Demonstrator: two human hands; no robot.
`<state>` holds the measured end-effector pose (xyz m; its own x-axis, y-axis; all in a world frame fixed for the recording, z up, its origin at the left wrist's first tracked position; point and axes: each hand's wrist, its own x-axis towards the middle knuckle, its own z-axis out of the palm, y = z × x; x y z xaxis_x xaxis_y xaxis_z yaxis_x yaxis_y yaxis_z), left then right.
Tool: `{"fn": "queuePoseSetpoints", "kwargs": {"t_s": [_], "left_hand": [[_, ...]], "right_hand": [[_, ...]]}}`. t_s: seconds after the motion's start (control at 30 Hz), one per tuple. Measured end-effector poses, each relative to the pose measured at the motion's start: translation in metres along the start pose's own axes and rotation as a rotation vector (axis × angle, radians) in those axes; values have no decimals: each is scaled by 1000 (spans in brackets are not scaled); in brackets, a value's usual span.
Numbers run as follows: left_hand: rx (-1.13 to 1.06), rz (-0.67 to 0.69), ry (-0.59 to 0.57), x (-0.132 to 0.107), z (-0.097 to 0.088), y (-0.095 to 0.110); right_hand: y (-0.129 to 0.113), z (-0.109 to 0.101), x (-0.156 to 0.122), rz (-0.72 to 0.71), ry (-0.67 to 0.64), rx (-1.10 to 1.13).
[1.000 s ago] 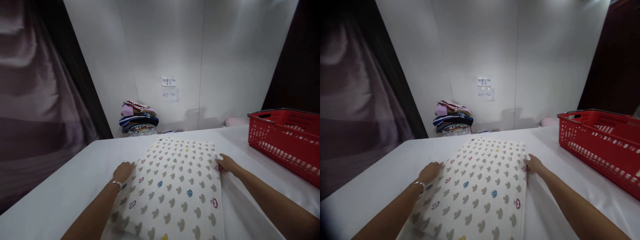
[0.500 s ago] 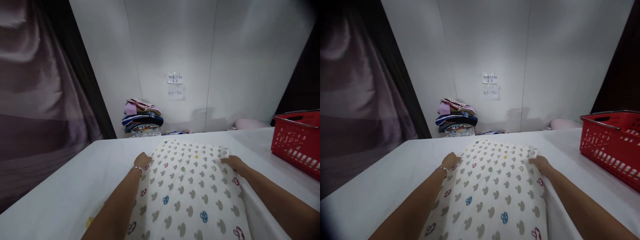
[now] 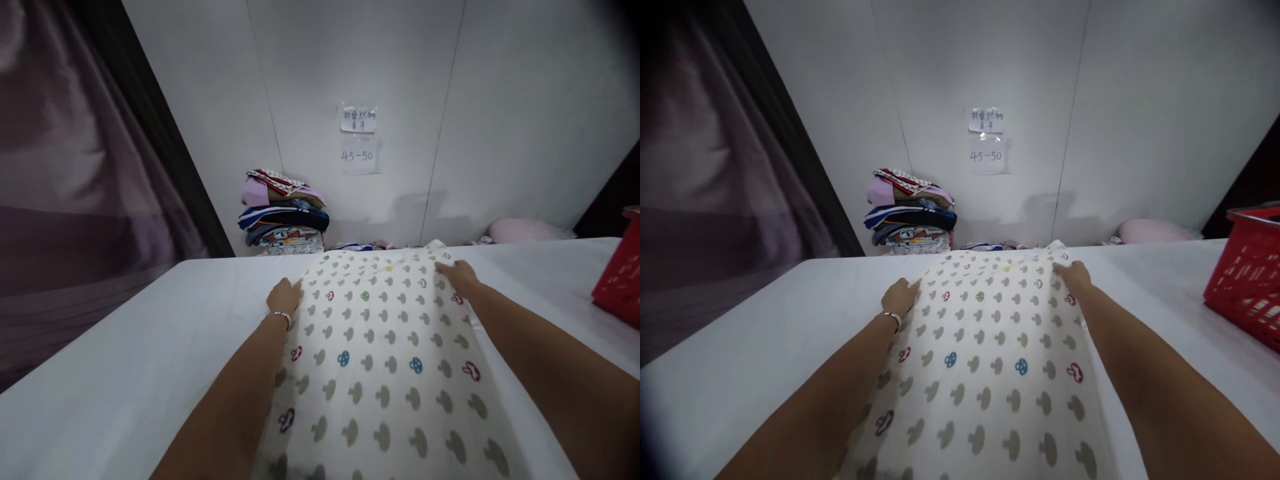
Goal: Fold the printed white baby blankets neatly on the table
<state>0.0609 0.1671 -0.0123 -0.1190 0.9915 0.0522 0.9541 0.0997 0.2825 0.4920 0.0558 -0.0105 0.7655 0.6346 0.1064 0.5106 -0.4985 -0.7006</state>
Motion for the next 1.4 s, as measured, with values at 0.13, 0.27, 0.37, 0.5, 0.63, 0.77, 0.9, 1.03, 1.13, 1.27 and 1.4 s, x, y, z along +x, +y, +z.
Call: {"fn": "queuePoseSetpoints", "kwargs": {"t_s": [0.13,0.27,0.37,0.5,0.63,0.77,0.9,1.03,1.13,1.27,1.4], "left_hand": [[25,50,-89,5,-9,-8],[15,106,-181,-10,-30,-40],[-32,105,-220,-37,-44,-74],[-59,87,-202,-83,-59,-114],[-35,127,-172,-128,-74,-132],[-53,182,-194,-165,-79,-130],[-37,190,-212,-199,-71,-129],[-13,110,-138,-221,-68,-134],[23,168,-2,-235,-72,-139],[-18,508,177,-267,-67,-128],[-117,940,40,-306,-52,-91]], "right_hand": [[12,-3,-24,165,-167,57],[28,-41,-93,245,-404,323],[44,-70,-163,268,-554,445],[62,-92,-250,264,-637,537],[71,-112,-293,175,-600,542],[85,-139,-293,121,-431,530],[104,-152,-294,113,-408,340],[116,-150,-304,-106,-310,-8],[121,-148,-312,-342,-152,-234],[114,-138,-325,-674,-46,-166],[78,-120,-337,-957,-279,-22]]}}
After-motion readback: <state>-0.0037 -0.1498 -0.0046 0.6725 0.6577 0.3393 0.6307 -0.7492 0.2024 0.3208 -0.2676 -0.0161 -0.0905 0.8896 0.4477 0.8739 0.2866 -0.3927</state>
